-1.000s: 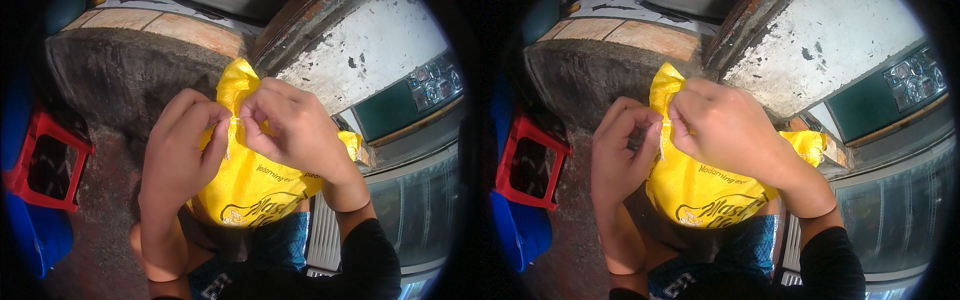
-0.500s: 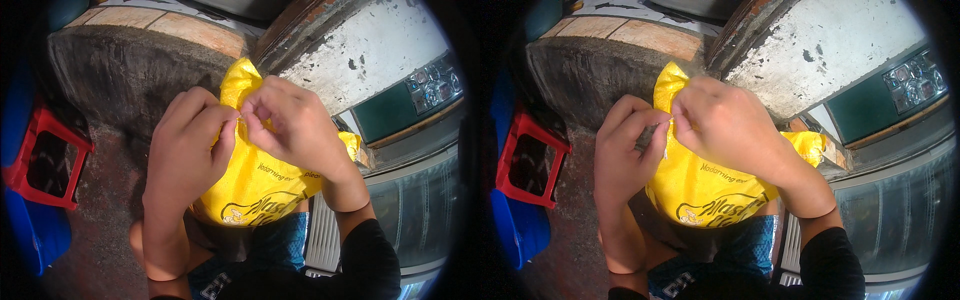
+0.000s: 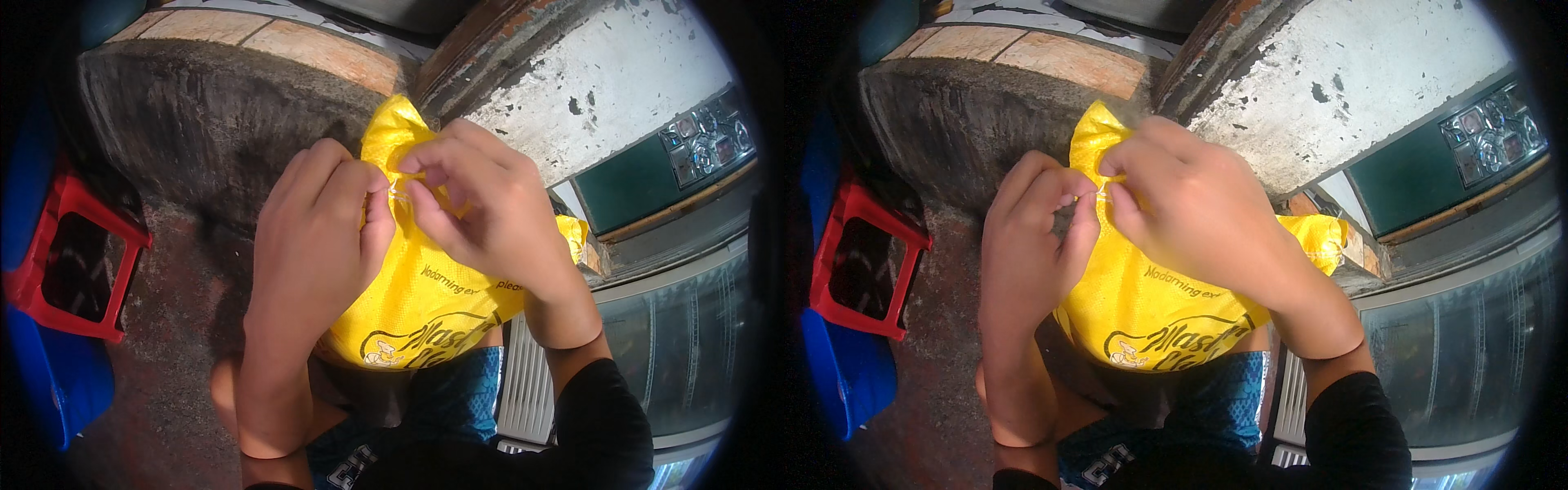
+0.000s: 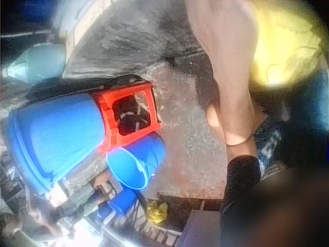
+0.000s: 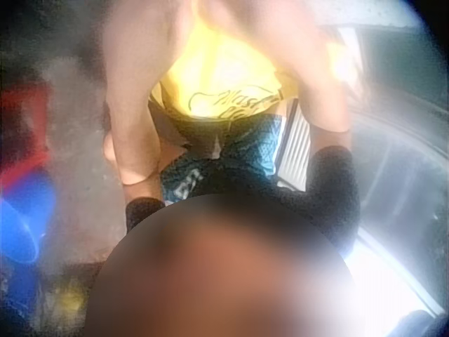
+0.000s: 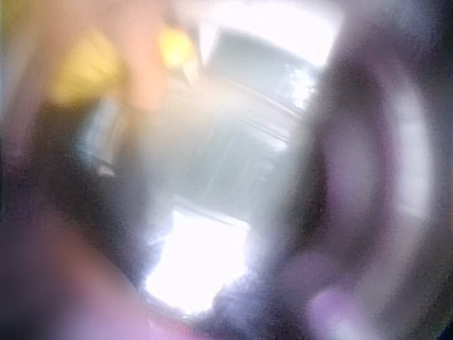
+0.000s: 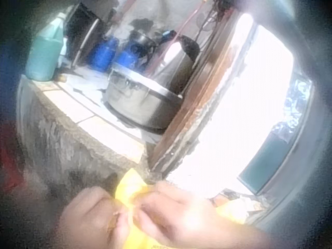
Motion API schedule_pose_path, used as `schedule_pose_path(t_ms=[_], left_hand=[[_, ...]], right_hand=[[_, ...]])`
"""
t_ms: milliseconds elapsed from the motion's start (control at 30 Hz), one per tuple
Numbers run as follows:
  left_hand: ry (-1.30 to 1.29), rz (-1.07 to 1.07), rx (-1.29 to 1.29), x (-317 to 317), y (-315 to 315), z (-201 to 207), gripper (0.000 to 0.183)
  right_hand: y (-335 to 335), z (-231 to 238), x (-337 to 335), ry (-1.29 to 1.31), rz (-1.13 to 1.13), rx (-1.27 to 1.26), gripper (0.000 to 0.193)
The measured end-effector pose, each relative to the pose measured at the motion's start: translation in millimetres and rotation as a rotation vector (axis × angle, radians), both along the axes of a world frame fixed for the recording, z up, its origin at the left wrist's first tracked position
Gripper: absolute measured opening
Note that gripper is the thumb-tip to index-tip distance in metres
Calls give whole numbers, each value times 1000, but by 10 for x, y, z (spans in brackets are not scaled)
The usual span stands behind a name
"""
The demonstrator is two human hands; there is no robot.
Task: The person carries a large yellow rice bag, places it on the floor, and uses scissors to cut the top stitching. They then pull the cut threads to open the bag.
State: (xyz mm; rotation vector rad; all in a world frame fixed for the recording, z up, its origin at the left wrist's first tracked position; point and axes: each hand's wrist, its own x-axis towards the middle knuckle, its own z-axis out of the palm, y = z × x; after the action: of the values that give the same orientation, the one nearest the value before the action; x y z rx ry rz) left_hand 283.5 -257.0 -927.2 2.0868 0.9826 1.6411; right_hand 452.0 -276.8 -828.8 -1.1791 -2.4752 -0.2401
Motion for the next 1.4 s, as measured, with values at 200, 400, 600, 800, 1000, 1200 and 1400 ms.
schedule_pose_path(t_ms=[200, 400, 600, 800, 1000, 1200, 1400], left_hand=[[-27, -38, -52, 6, 0, -25, 10], [-62, -74, -62, 3, 24, -46, 12], [-97, -109, -71, 17, 51, -96, 13], [-119, -99, -102, -65, 89, -57, 13], [-84, -136, 2, -195, 15, 19, 11], [-54, -51, 4, -55, -15, 18, 12], [-49, -1, -18, -27, -74, 44, 12]], right_hand=[[-63, -54, -38, 3, -48, -30, 15], [-5, -131, -63, -64, -58, 65, 14], [27, -136, -73, -95, -55, 59, 16], [57, -134, -33, -109, -65, 3, 15], [75, -94, 8, -36, -30, -108, 12], [90, -62, 50, -53, -21, -162, 11], [122, -62, 76, -12, -11, -228, 10]])
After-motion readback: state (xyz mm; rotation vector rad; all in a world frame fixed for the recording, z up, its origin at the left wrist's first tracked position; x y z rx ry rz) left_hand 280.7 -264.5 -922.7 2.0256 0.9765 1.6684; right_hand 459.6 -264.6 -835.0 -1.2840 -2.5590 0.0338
